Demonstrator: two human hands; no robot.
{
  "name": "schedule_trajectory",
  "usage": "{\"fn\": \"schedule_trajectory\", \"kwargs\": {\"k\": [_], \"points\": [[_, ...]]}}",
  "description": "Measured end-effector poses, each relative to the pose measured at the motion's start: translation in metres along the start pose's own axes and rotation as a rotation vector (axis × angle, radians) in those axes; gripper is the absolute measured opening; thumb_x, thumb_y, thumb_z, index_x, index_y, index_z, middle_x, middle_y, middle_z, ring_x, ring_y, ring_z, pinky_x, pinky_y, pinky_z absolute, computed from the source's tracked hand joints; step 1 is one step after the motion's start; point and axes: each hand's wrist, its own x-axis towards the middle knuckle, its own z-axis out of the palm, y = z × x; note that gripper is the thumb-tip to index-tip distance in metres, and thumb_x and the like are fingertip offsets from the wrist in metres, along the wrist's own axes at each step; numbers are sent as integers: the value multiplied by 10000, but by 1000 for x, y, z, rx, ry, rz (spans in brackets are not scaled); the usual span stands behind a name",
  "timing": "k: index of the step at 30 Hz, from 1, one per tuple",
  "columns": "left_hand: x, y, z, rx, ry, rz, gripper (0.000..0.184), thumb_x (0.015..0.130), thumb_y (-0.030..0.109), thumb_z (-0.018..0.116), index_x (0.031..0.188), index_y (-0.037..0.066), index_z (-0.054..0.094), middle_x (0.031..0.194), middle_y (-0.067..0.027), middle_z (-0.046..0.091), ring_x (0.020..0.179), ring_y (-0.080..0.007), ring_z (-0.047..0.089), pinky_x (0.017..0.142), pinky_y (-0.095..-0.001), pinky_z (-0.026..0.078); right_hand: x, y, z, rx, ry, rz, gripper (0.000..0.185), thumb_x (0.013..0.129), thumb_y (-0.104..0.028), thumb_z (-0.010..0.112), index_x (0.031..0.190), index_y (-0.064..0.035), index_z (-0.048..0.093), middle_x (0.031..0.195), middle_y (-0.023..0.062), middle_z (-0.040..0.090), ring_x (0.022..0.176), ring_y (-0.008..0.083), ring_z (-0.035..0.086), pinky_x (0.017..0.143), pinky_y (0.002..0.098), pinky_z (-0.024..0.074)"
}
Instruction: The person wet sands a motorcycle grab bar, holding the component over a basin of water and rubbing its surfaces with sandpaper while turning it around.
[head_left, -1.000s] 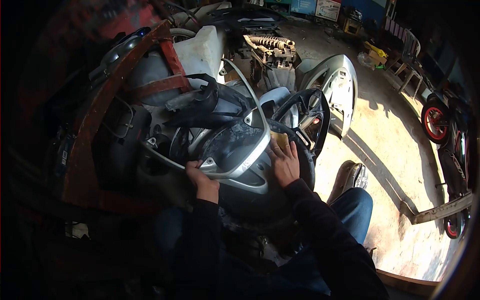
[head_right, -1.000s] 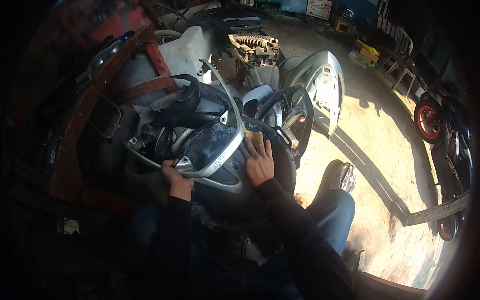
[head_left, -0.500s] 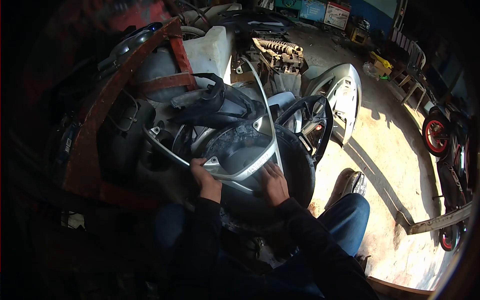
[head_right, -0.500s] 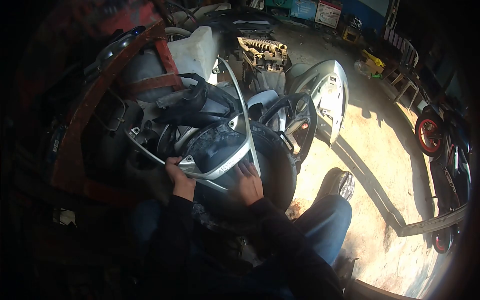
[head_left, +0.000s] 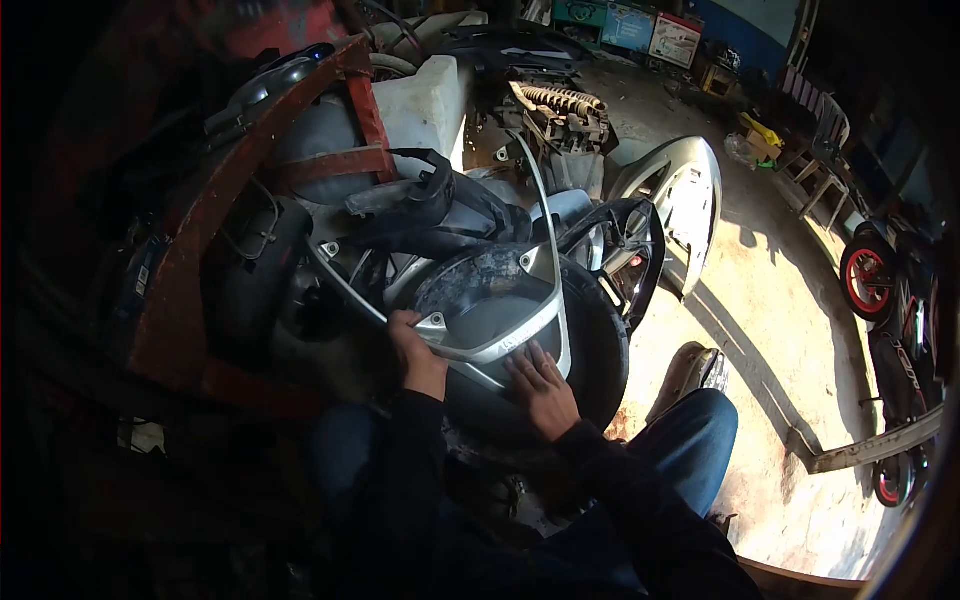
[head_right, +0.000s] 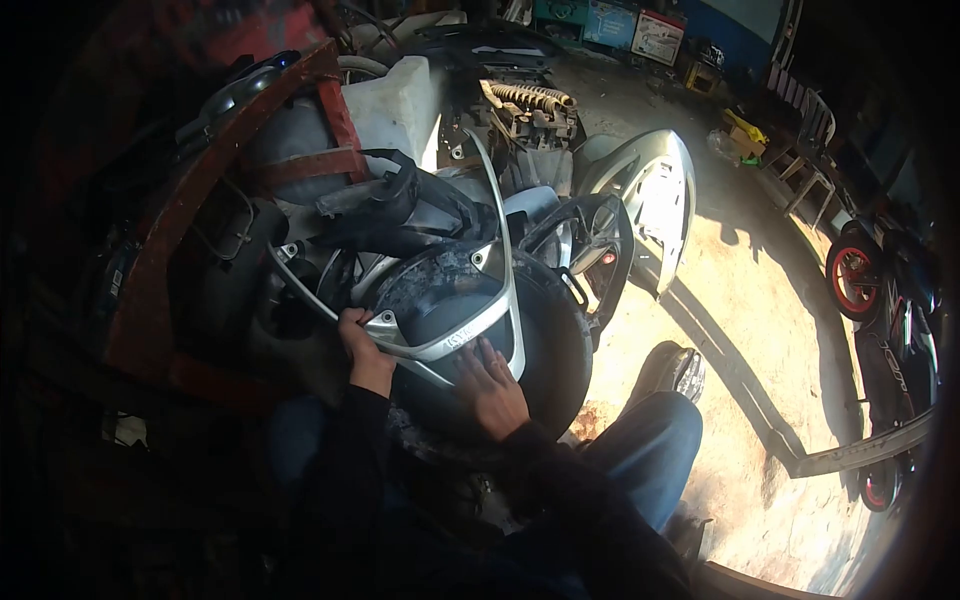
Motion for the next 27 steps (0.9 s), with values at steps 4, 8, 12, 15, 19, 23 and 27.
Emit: {"fn": "schedule_trajectory", "kwargs": {"k": [4, 8, 12, 15, 19, 23, 27], "points": [[14, -12, -7, 62, 49, -15, 319, 687, 253, 555, 932, 49, 554, 956, -109, 561, 896, -298, 570, 840, -436, 466, 14, 14, 12, 110, -19, 113, 538, 822, -320, 643, 1280, -48, 566, 1398, 145, 497, 1379, 350, 371, 1133, 468, 318], [18, -18, -10, 14, 14, 13, 179, 710, 262, 555, 776, 97, 534, 849, -62, 565, 818, -257, 567, 814, -395, 467, 39, 16, 13, 189, -169, 91, 348, 813, -136, 601, 1148, -42, 611, 1340, 180, 536, 1265, 343, 471, 1112, 421, 350], [34, -20, -16, -23, 34, 4, 207, 714, 264, 568, 808, 82, 545, 815, -77, 568, 802, -270, 579, 767, -398, 474, -19, 10, 21, 107, -1, -19, 363, 820, -118, 594, 1177, -69, 632, 1376, 171, 523, 1355, 311, 401, 1128, 392, 333], [45, -32, -31, -20, 60, 98, 231, 720, 277, 593, 839, 81, 566, 838, -77, 581, 815, -266, 583, 784, -380, 470, -53, 25, 38, 226, -89, 121, 352, 869, -98, 556, 1211, -78, 634, 1331, 161, 571, 1327, 311, 454, 1095, 394, 382], [60, -38, -44, -55, -2, 239, 218, 750, 269, 601, 877, 92, 596, 856, -63, 590, 834, -258, 586, 807, -359, 459, -45, 25, 26, 517, -98, 580, 290, 906, -81, 497, 1156, -53, 641, 1172, 190, 643, 1077, 395, 605, 939, 458, 486], [81, -46, -63, 77, -63, 554, 160, 757, 173, 584, 807, 26, 623, 835, -73, 614, 816, -197, 583, 779, -342, 463, -47, 37, 60, 528, -191, 759, 272, 917, -114, 545, 1143, 0, 646, 1147, 197, 657, 1044, 355, 644, 880, 399, 526], [84, -54, -73, 245, -62, 697, 125, 734, 136, 568, 754, 18, 606, 809, -80, 624, 802, -195, 594, 793, -334, 465, -57, 55, 119, 1305, -77, 1508, 274, 890, -129, 637, 1134, -5, 647, 1051, 152, 624, 962, 326, 618, 844, 485, 533]]}}
